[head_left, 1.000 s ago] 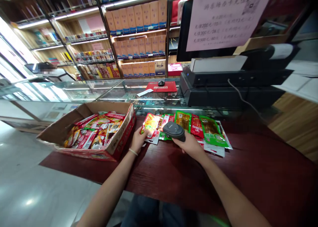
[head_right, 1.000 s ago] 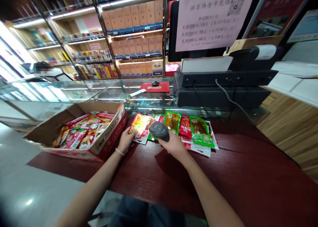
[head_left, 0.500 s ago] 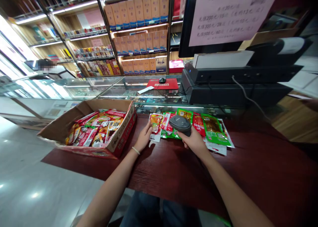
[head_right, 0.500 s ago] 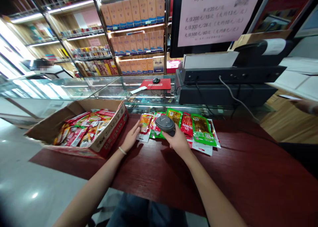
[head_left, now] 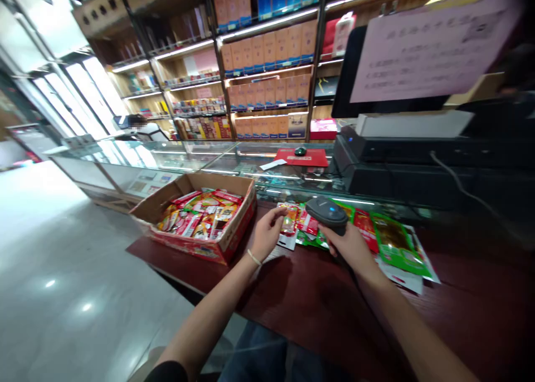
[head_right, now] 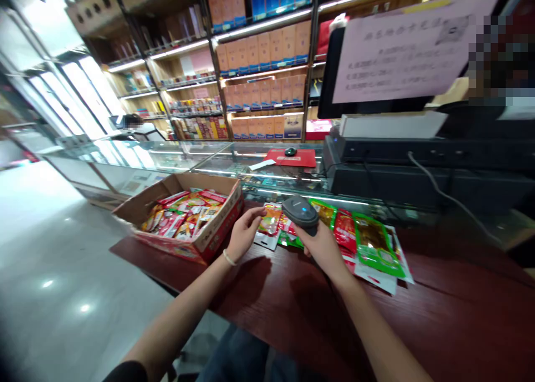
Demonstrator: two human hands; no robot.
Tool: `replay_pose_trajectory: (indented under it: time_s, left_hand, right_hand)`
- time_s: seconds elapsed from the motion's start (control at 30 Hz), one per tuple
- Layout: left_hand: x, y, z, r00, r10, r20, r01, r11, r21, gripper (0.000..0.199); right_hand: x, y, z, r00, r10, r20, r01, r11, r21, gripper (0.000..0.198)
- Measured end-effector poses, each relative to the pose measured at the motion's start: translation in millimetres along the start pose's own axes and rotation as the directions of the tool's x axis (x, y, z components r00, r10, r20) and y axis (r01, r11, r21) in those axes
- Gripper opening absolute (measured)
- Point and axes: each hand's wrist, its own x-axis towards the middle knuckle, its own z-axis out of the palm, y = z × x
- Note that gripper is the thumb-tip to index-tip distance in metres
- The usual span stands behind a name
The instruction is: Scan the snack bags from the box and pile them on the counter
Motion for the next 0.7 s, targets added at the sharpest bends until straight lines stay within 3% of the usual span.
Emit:
replay_pose_trajectory:
  time_s: [0.1, 0.23, 0.5, 0.6, 0.7]
  left_hand:
    - [5.2, 41.4, -25.1, 0.998, 0.069, -0.003, -0.069, 0.998, -0.002, 0.030]
    - [13.9, 69.0, -91.7, 0.993, 0.058, -0.100, -0.052, 0.996, 0.066, 0.030]
    - [15.3, 61.8, -250.4, 0.925, 0.057, -0.376, 0.050, 0.962, 0.267, 0.037]
    - [12.2, 53.5, -287.4, 0.893, 0.026, -0.449, 0.119, 0.949, 0.292, 0.039]
    - [14.8, 43.8, -306.8, 0.886, 0.001, -0.463, 0.183, 0.918, 0.351, 0.038]
  right_hand:
    - [7.7, -28.3, 13.3, 0.998, -0.063, 0.029, 0.063, 0.998, -0.006, 0.035]
    - [17.9, -59.1, 50.2, 0.986, -0.142, 0.088, 0.140, 0.990, 0.027, 0.032]
    - [35.2, -96.4, 142.2, 0.952, -0.200, 0.233, 0.171, 0.975, 0.141, 0.038]
    - [42.7, -105.0, 165.4, 0.940, -0.199, 0.277, 0.157, 0.974, 0.165, 0.039]
    - [51.0, -102.8, 178.6, 0.941, -0.192, 0.280, 0.160, 0.978, 0.133, 0.037]
